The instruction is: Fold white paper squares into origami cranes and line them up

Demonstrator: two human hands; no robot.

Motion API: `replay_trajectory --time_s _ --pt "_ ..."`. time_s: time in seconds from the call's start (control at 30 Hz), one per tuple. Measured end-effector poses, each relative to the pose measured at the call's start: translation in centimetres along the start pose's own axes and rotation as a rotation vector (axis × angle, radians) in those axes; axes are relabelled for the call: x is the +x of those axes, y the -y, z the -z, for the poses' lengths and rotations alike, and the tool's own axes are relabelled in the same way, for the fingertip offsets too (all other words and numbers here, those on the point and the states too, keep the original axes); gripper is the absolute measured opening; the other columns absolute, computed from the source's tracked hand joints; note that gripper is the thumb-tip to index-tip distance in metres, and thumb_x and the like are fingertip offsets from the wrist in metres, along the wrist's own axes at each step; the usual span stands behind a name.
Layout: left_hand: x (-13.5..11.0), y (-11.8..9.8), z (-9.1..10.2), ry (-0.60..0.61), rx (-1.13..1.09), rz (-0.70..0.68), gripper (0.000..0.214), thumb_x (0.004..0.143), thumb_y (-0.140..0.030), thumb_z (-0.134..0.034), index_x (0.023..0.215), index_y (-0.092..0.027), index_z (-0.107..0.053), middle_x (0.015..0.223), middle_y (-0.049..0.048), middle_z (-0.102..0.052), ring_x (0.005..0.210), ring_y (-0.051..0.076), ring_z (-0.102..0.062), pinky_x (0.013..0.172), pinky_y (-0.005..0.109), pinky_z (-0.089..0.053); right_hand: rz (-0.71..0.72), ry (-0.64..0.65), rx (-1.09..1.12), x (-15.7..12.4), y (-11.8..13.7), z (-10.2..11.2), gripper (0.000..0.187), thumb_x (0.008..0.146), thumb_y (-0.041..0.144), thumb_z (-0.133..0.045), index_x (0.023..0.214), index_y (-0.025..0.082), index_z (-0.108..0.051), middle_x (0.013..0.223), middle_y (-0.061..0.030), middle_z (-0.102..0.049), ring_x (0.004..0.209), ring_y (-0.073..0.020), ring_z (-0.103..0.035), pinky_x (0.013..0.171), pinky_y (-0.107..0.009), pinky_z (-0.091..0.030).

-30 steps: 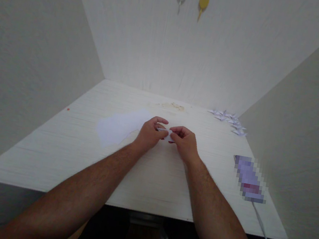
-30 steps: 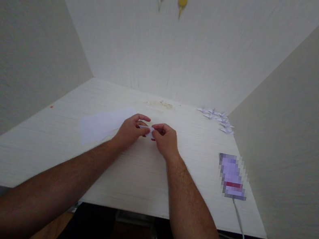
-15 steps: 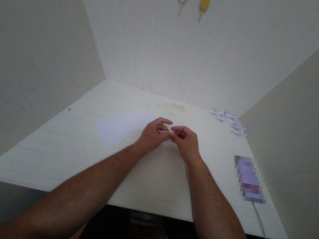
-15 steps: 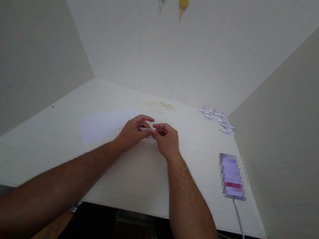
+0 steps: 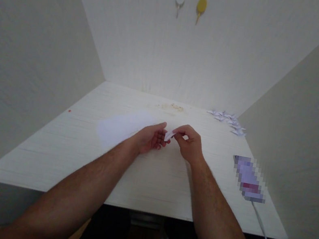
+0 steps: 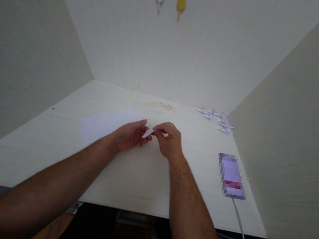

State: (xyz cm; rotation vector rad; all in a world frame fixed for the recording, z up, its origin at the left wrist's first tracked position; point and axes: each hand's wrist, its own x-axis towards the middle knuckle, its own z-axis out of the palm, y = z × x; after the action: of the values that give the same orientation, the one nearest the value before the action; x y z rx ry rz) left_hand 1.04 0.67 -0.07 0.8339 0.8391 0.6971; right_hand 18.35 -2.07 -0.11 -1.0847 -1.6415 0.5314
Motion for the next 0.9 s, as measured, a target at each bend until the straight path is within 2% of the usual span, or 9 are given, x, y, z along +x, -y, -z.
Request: replay_trajectory --time_s 0.07,0.13,0.27,0.37,0.5,0.63,0.9 --pt "0.0 0.3 0.1 0.040 0.040 -0.057 0.032 0.066 -0.040 -0.078 0.072 -0.012 -0.063 0.062 0.0025 -0.059 0.047 0.007 -0.051 0.041 0.019 -0.034 -0.016 0.036 0.053 -0.1 -0.2 -0.3 0.014 0.079 0.016 -0.056 0.079 0.023 -0.068 0.082 -0.0018 -0.068 0.080 -0.0163 -0.062 0.073 -0.031 -0.050" --pt "0.0 0.6 0.0 0.005 0.070 -0.156 0.029 0.063 -0.031 -0.081 0.068 -0.013 -0.060 0.057 -0.0013 -0.054 0.045 0.005 -0.047 0.041 0.018 -0.032 -0.070 0.032 0.102 -0.1 -0.5 -0.6 0.016 0.077 0.016 -0.056 0.081 0.022 -0.069 0.083 -0.0019 -0.070 0.079 -0.0160 -0.064 0.072 -0.031 -0.050" --pt "0.3 0.9 -0.2 -0.172 0.163 -0.355 0.025 0.066 -0.029 -0.078 0.069 -0.014 -0.059 0.057 -0.0014 -0.057 0.048 0.007 -0.050 0.043 0.018 -0.035 -0.252 0.000 0.205 -0.1 -0.6 -0.9 0.015 0.074 0.024 -0.065 0.087 0.020 -0.072 0.078 -0.0022 -0.072 0.065 -0.0141 -0.062 0.062 -0.029 -0.049" --pt "0.2 0.9 -0.6 -0.203 0.313 -0.454 0.022 0.068 -0.029 -0.076 0.073 -0.014 -0.062 0.058 -0.0001 -0.061 0.048 0.008 -0.051 0.044 0.019 -0.039 -0.315 -0.019 0.145 -0.1 -0.3 -0.9 0.015 0.073 0.031 -0.069 0.080 0.018 -0.072 0.069 -0.0025 -0.070 0.059 -0.0132 -0.059 0.056 -0.027 -0.046" --pt "-0.4 0.6 -1.0 -0.231 0.447 -0.420 0.019 0.071 -0.030 -0.073 0.076 -0.013 -0.066 0.057 0.0031 -0.064 0.049 0.011 -0.058 0.045 0.021 -0.044 -0.315 -0.010 0.066 0.0 0.0 -0.9 0.013 0.073 0.031 -0.071 0.072 0.018 -0.070 0.064 -0.0014 -0.068 0.056 -0.0119 -0.056 0.053 -0.025 -0.043" --pt "-0.4 0.4 -1.1 -0.242 0.452 -0.332 0.013 0.071 -0.025 -0.069 0.071 -0.013 -0.066 0.055 0.0050 -0.064 0.054 0.017 -0.065 0.048 0.024 -0.049 -0.292 0.015 0.013 -0.2 -0.4 -1.0 0.011 0.073 0.029 -0.071 0.069 0.019 -0.068 0.062 -0.0001 -0.066 0.055 -0.0113 -0.056 0.052 -0.025 -0.043" --pt "0.4 1.1 -0.8 -0.234 0.341 -0.209 0.008 0.069 -0.018 -0.067 0.067 -0.013 -0.063 0.057 0.0073 -0.066 0.053 0.018 -0.067 0.049 0.025 -0.052 -0.046 0.103 -0.232 -0.6 -1.1 -0.8 0.013 0.083 0.027 -0.062 0.079 0.025 -0.074 0.073 -0.0008 -0.072 0.066 -0.0153 -0.064 0.064 -0.029 -0.048"
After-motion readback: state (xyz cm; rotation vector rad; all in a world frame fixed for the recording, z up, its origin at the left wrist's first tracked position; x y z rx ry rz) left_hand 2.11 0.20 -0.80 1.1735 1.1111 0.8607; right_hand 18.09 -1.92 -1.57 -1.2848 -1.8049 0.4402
